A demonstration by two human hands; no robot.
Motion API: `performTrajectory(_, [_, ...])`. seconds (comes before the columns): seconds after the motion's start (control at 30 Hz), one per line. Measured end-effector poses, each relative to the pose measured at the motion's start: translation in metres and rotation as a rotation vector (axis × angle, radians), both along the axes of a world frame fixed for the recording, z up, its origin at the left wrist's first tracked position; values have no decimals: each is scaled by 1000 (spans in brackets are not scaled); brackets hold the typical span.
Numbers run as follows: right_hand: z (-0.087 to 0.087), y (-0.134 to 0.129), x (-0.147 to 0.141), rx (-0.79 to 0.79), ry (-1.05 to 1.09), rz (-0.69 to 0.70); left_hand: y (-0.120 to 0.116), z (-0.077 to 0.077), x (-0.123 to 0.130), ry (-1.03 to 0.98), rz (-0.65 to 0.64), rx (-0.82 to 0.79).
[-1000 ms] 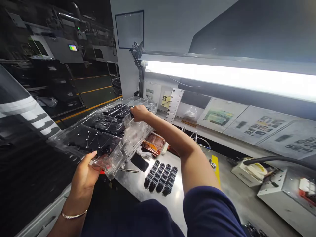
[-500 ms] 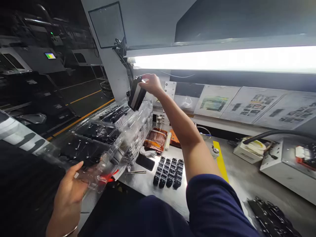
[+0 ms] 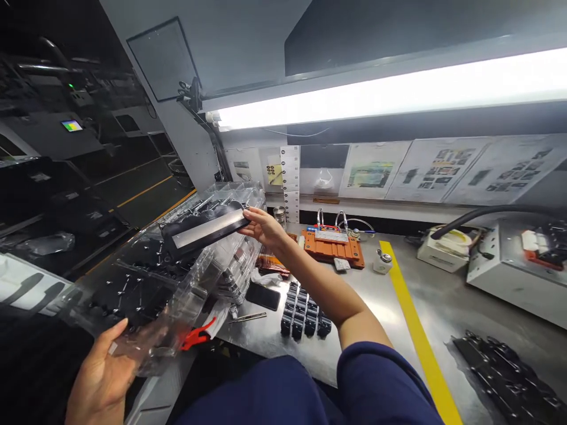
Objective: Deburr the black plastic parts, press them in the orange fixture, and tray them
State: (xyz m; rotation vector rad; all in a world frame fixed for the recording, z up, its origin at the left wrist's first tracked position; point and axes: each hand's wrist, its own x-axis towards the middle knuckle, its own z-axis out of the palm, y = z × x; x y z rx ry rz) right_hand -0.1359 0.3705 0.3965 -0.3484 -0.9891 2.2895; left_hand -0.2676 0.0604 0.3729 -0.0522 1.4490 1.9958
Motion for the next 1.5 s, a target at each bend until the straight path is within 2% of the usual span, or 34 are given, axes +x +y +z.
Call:
performTrajectory(0.2, [0,2,-7,1,-47,17,-1,-4,5,41,15,47])
performTrajectory(0.33, [2,2,-11,5,-45,3,5,-1,6,22,33,56])
performTrajectory(0.5, [5,6,-11,-17,-33,-60,40,11,5,81,94,140])
performTrajectory(0.67, [3,13,1,-39,-59,-186,72,16,-17,65,63,147])
performTrajectory(0.83, [-16,16,38,-14,-113,-297,78,24,-28,90,-5,117])
performTrajectory(0.97, [-42,16,76,-11,-202,-400,75,27,-28,126,-64,100])
performTrajectory(1.1, [-71,14,108,-61,-299,-497,63,23,-23,208,-134,164])
performTrajectory(1.17, [-87,10,120,-88,-336,-518,54,14,-18,202,-129,185])
performTrajectory(1.23, [-103,2,127,-118,-357,-525,47,-4,-14,155,-99,185])
performTrajectory(1.3, [-118,-8,129,-149,-381,-517,47,-30,-9,87,-38,165])
performTrajectory(1.37, [-134,-20,126,-171,-425,-465,53,-60,-2,-17,-7,67])
performTrajectory(1.43, [-148,-31,118,-190,-473,-379,63,-89,9,-175,-142,-87])
performTrajectory(1.5, [-160,-41,108,-211,-503,-306,74,-112,22,-368,-413,-160])
